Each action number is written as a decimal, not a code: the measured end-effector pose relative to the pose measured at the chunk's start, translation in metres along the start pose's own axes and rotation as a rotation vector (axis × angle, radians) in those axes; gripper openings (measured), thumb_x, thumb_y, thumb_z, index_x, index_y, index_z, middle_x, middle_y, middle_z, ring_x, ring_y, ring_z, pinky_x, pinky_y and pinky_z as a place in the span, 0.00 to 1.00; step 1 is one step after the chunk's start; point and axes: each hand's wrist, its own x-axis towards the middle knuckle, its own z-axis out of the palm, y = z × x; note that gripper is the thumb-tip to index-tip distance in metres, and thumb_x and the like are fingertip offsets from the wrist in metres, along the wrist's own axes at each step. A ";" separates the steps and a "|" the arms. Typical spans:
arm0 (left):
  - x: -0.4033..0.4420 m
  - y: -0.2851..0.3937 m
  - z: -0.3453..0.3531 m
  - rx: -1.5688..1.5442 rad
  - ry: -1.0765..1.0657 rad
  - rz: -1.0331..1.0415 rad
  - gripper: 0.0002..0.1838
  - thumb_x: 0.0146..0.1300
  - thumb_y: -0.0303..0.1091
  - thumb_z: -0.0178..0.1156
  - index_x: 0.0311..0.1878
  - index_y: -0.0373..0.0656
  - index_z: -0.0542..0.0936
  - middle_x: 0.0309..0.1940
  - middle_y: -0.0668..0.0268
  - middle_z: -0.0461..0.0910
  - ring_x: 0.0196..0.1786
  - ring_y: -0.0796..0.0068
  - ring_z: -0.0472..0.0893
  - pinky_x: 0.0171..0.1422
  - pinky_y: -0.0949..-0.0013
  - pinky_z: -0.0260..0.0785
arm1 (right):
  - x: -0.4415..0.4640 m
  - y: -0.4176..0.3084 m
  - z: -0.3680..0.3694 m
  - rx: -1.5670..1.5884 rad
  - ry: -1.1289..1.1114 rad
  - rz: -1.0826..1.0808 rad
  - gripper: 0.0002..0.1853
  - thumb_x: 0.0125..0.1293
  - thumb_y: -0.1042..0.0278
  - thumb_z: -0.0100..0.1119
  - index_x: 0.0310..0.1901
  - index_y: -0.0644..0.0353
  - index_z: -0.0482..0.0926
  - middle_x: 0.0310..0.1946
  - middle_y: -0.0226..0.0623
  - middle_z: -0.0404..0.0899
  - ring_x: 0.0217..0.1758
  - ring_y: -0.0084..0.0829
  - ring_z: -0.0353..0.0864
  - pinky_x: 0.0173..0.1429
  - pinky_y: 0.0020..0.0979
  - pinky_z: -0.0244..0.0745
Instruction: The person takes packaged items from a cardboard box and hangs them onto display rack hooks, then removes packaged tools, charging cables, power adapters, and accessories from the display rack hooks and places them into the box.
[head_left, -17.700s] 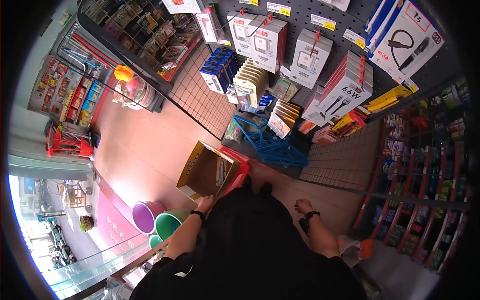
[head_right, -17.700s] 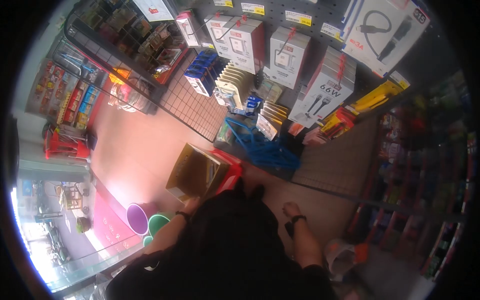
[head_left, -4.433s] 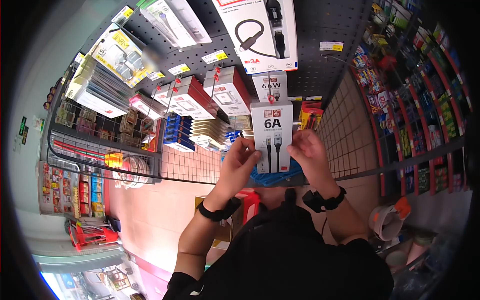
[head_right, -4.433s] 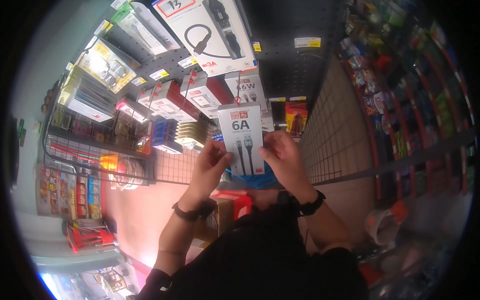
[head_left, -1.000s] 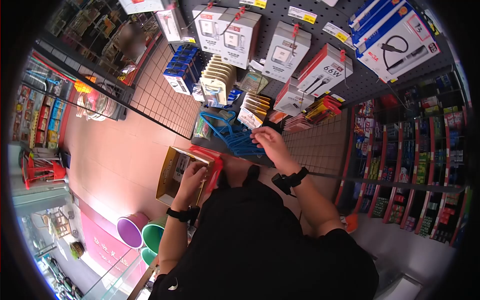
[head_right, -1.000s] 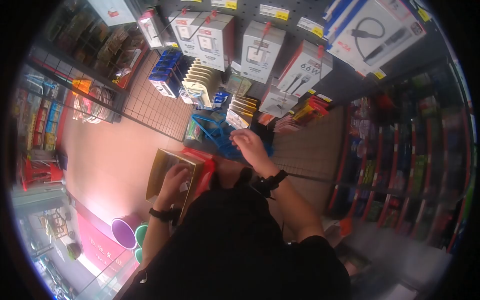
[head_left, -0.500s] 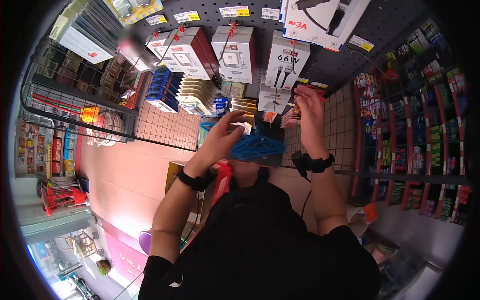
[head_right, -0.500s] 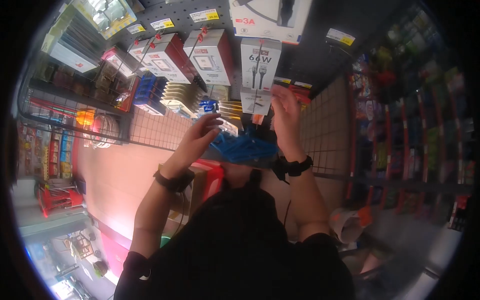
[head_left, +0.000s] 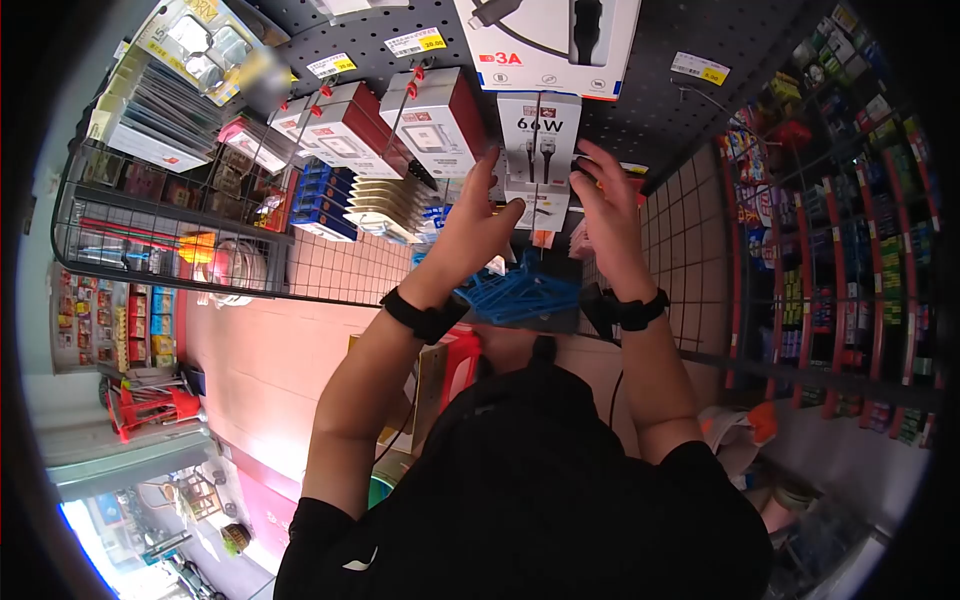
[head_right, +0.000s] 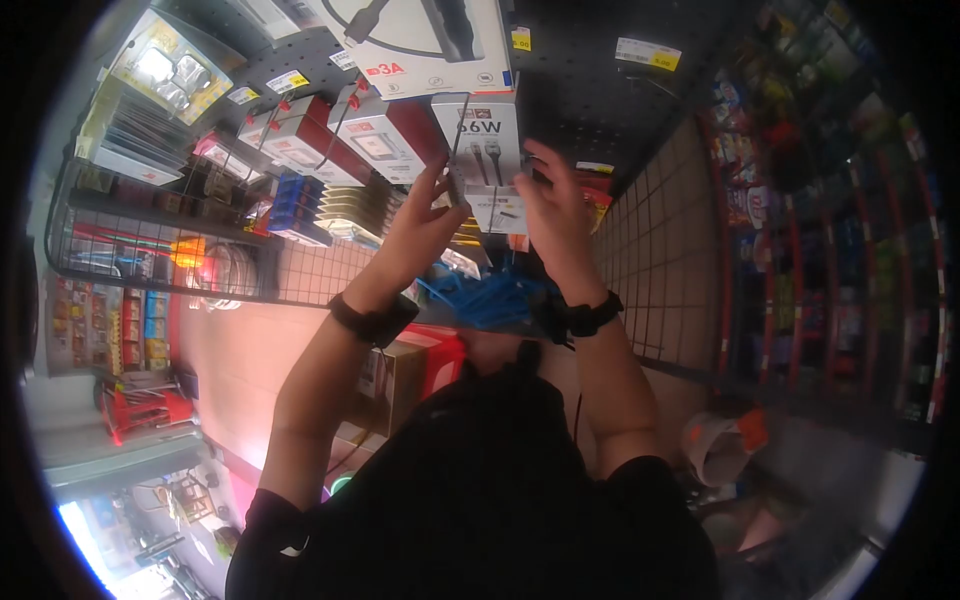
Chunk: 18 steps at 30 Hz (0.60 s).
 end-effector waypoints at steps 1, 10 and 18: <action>0.001 0.004 0.001 0.002 -0.003 -0.003 0.38 0.64 0.29 0.59 0.74 0.37 0.54 0.65 0.40 0.64 0.56 0.59 0.78 0.50 0.67 0.75 | 0.000 0.000 -0.001 0.002 0.002 0.003 0.22 0.68 0.73 0.55 0.64 0.59 0.70 0.60 0.47 0.72 0.57 0.30 0.77 0.57 0.28 0.73; 0.002 0.012 0.004 0.027 0.048 0.118 0.29 0.63 0.28 0.58 0.67 0.37 0.62 0.64 0.47 0.68 0.57 0.61 0.77 0.52 0.64 0.75 | 0.001 0.009 -0.006 0.056 -0.017 -0.052 0.20 0.68 0.73 0.56 0.61 0.63 0.70 0.58 0.44 0.73 0.56 0.28 0.78 0.54 0.26 0.74; -0.014 0.024 0.004 -0.235 0.063 -0.014 0.16 0.66 0.23 0.55 0.55 0.36 0.65 0.50 0.56 0.76 0.47 0.73 0.79 0.49 0.70 0.74 | -0.018 -0.025 -0.001 0.168 0.002 0.108 0.13 0.68 0.77 0.57 0.52 0.64 0.71 0.47 0.38 0.81 0.52 0.26 0.80 0.56 0.27 0.74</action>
